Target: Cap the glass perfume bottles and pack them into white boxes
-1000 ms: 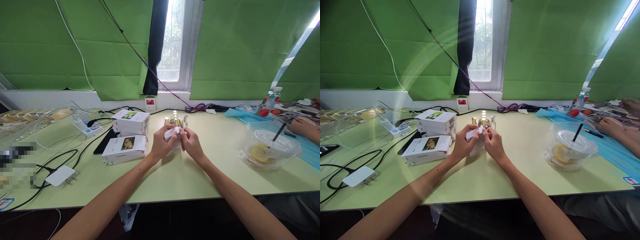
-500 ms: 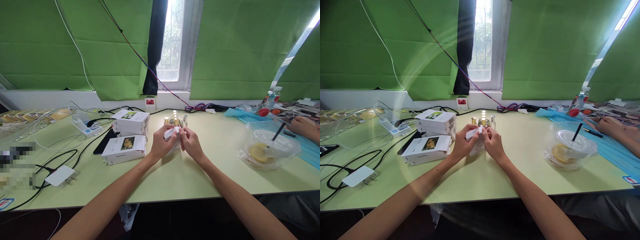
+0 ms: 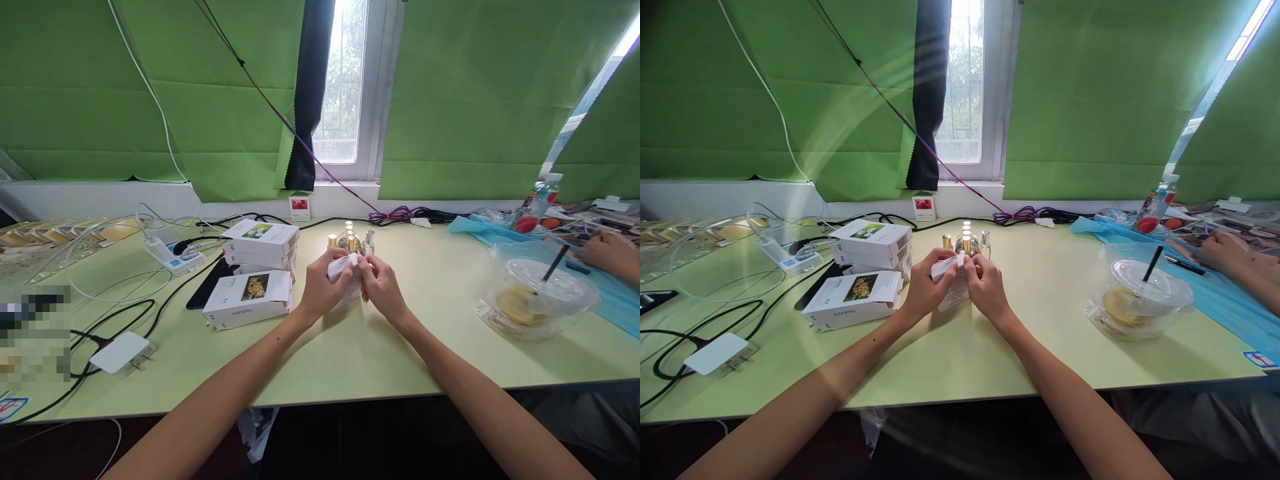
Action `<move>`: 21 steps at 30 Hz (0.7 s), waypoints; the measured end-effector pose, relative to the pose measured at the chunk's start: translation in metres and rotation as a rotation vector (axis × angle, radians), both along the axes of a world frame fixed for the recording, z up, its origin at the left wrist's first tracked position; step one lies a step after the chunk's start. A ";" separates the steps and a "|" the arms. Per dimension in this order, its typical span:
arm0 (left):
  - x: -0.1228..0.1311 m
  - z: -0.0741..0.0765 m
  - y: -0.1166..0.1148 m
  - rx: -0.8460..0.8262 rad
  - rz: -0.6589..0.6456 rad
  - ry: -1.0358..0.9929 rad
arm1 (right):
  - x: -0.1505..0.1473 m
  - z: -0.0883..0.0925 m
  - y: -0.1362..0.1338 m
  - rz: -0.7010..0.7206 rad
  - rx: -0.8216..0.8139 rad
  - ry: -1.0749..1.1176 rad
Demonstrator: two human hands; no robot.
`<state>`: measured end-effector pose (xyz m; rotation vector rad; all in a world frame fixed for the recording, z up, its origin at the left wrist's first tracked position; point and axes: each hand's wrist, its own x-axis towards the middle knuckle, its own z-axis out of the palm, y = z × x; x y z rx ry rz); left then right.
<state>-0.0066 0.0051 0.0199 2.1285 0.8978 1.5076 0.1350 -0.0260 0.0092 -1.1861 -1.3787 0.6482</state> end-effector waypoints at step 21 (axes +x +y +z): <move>-0.002 0.001 0.000 -0.075 -0.062 -0.023 | 0.000 0.001 -0.001 0.026 -0.010 0.048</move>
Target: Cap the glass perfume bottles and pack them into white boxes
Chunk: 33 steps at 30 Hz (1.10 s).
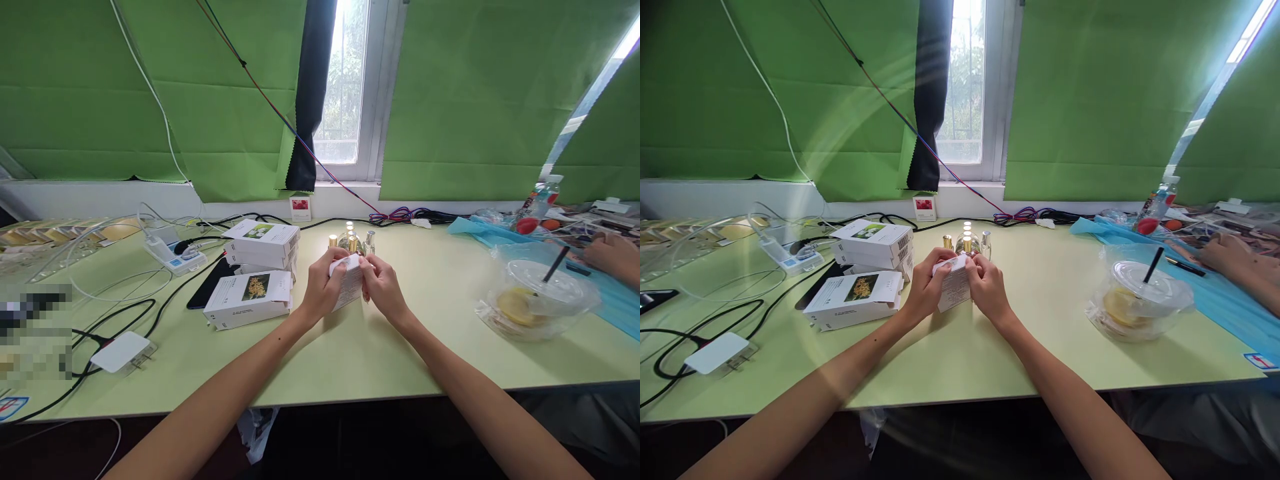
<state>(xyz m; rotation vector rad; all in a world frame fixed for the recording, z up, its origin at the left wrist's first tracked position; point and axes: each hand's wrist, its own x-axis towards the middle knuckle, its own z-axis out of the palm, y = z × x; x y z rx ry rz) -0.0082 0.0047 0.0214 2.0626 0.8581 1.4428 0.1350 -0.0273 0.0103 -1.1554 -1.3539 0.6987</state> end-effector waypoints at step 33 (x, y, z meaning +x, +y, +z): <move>0.001 -0.001 -0.002 0.075 0.109 0.031 | 0.000 0.000 0.000 -0.039 0.018 -0.073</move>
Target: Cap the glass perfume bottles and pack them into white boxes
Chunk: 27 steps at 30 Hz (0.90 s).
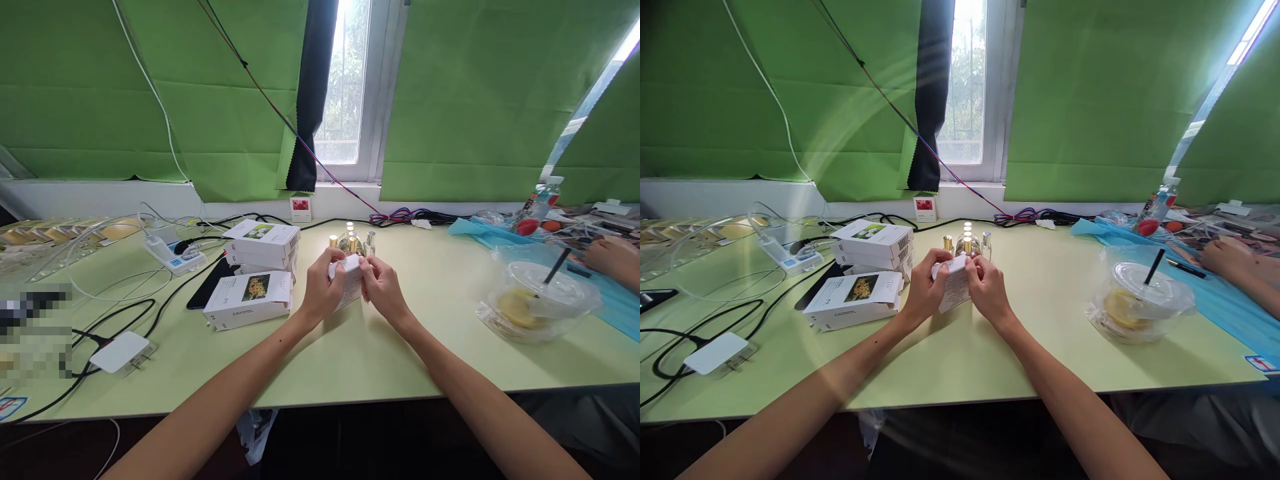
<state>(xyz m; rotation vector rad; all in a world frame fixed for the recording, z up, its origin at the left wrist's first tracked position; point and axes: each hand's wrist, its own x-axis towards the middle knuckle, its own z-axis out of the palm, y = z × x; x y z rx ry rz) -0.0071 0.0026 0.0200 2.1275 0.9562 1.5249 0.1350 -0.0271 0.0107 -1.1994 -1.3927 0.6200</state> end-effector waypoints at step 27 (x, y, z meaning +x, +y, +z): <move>-0.001 0.002 -0.002 -0.029 -0.015 -0.021 | 0.000 -0.001 0.000 0.067 -0.006 0.053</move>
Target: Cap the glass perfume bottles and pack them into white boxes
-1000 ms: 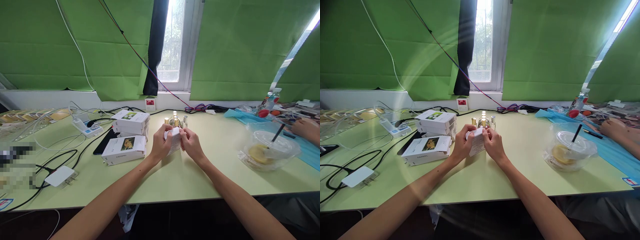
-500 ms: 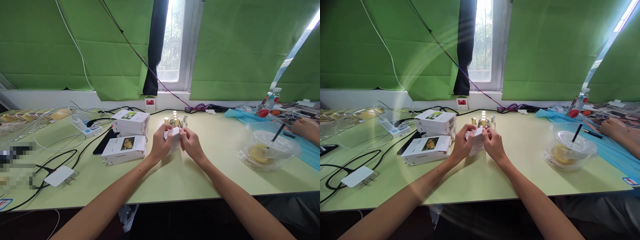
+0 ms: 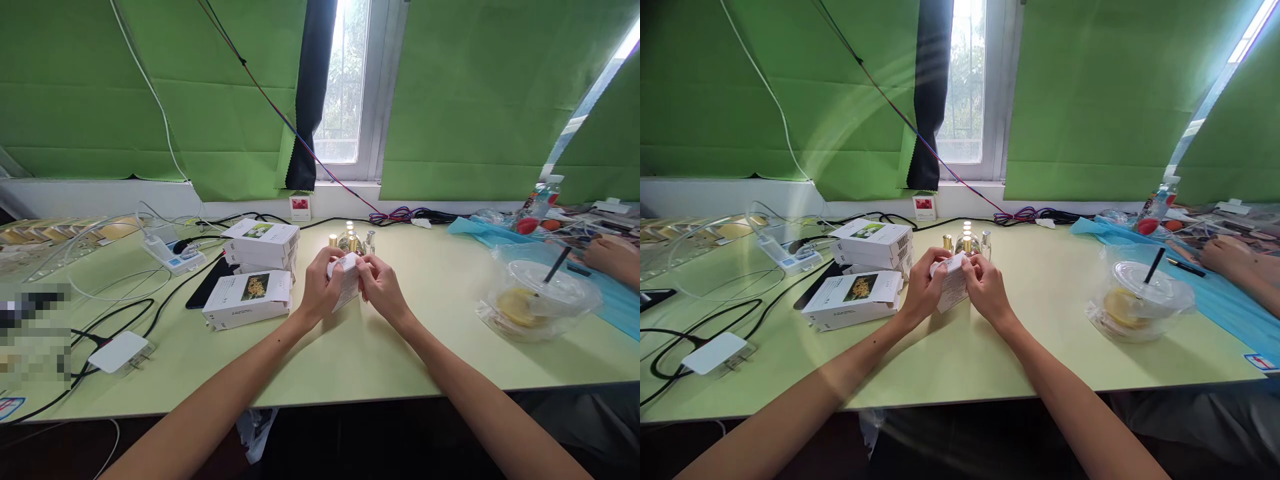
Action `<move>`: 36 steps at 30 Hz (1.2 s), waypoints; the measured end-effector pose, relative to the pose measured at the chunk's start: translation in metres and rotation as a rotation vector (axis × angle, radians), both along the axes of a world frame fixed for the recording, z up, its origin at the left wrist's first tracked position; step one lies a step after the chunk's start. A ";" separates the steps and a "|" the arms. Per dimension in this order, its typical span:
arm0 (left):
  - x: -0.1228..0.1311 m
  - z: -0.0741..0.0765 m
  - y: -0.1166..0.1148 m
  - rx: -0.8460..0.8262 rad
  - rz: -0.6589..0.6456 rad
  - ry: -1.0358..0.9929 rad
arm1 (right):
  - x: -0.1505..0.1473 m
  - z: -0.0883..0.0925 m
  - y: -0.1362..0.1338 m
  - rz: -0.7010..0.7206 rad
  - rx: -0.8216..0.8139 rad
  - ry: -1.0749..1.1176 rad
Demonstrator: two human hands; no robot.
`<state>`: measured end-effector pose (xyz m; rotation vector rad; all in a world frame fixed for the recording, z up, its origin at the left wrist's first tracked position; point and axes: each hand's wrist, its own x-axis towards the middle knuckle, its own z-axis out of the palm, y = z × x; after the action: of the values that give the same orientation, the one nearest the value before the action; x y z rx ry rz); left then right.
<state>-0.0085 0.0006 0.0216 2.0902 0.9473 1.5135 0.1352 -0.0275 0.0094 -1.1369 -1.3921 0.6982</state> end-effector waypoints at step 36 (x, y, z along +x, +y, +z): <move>-0.001 0.000 -0.001 0.025 0.015 0.010 | -0.001 0.001 -0.001 0.023 -0.001 -0.055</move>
<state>-0.0095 0.0000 0.0221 2.1151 0.9546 1.5313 0.1346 -0.0280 0.0100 -1.1496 -1.4529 0.6884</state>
